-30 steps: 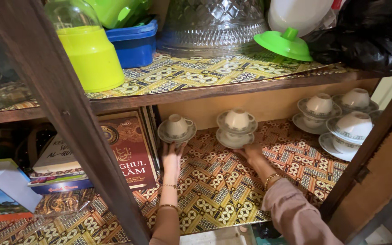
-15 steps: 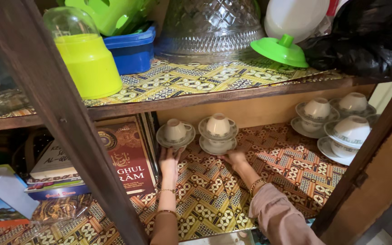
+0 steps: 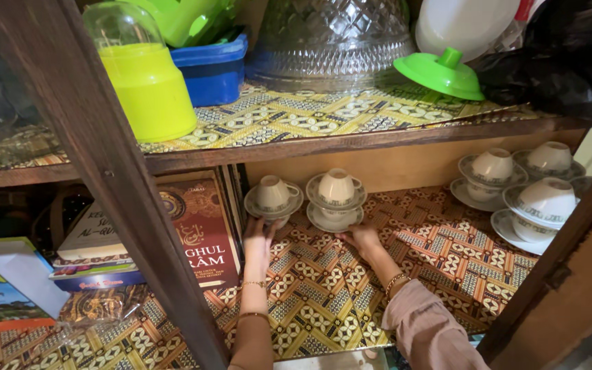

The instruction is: The person arranges cups and saucers on the shelves of a wooden cabinet by hand.

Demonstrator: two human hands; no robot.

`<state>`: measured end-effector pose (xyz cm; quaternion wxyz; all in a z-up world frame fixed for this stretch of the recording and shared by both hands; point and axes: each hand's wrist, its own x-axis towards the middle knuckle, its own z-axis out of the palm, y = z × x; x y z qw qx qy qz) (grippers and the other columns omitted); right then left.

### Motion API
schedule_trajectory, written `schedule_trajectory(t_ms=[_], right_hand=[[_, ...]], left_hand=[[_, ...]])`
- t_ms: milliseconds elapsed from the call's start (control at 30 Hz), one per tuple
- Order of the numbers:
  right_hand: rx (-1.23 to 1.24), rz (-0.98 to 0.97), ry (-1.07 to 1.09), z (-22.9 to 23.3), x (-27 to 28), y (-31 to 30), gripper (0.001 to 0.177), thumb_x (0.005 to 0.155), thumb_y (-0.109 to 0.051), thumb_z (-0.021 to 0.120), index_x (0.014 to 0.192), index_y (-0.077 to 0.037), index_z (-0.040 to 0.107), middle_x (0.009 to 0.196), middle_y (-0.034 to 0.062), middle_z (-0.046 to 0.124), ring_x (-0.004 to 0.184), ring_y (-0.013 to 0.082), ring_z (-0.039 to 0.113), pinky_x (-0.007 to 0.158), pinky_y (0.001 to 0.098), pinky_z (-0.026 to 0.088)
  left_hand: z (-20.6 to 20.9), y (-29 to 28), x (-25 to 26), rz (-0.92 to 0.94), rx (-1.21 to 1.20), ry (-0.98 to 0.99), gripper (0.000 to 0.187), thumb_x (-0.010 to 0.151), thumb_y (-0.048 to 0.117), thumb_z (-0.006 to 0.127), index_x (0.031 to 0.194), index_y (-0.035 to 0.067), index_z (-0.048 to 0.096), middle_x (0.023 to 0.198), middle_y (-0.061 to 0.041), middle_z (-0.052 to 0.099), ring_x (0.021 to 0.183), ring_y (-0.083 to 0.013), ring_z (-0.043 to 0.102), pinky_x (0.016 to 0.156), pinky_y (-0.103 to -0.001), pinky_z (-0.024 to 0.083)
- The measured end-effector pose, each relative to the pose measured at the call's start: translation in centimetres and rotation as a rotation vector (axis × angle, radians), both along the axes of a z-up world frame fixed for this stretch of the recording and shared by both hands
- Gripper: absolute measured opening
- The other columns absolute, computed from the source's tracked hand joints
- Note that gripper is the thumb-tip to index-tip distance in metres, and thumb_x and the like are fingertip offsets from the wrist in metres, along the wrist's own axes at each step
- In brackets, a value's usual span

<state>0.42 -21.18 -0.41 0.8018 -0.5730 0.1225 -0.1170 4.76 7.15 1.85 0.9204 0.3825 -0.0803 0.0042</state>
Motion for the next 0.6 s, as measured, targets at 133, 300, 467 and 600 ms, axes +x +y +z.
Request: schedule_trajectory(t_ms=[133,300,467,600], right_hand=[[0.036,-0.002,0.019,0.4,-0.4,0.2,0.039,0.099,0.005,0.044,0.138,0.007,0.044,0.114,0.0251,0.067,0.081,0.0268,0.073,0.075,0.0309,0.064],[-0.008,-0.088,0.073,-1.2,0.1,-2.4,0.037,0.100,-0.002,0.048,0.135,0.007,0.048,0.111,0.0240,0.067,0.085,0.0277,0.071,0.077,0.0323,0.062],[0.201,-0.616,-0.110,-2.4,1.8,-12.2,0.039,0.098,-0.005,0.050,0.135,0.005,0.047,0.116,0.0239,0.064,0.094,0.0306,0.069,0.083,0.0358,0.058],[0.255,-1.086,-0.100,-3.0,-0.8,-18.5,0.041,0.096,-0.007,0.052,0.135,0.003,0.046,0.121,0.0239,0.062,0.102,0.0328,0.067,0.088,0.0385,0.055]], left_hand=[[-1.7,0.1,1.1,0.028,-0.029,-0.026,0.058,0.095,0.006,0.057,0.151,0.008,0.044,0.153,-0.014,0.046,0.130,-0.0256,0.060,0.103,-0.039,0.052],[-2.4,0.1,1.6,0.093,0.028,-0.008,0.056,0.096,0.014,0.057,0.151,0.014,0.043,0.149,-0.012,0.052,0.112,-0.0270,0.068,0.096,-0.035,0.056],[-0.4,0.0,-0.1,0.134,0.173,0.090,0.053,0.099,0.024,0.055,0.151,0.015,0.046,0.147,-0.013,0.056,0.108,-0.0234,0.070,0.095,-0.036,0.058],[1.0,0.0,-1.6,0.156,0.199,0.138,0.052,0.100,0.028,0.052,0.150,0.017,0.048,0.147,-0.009,0.055,0.107,-0.0216,0.072,0.098,-0.037,0.059]])
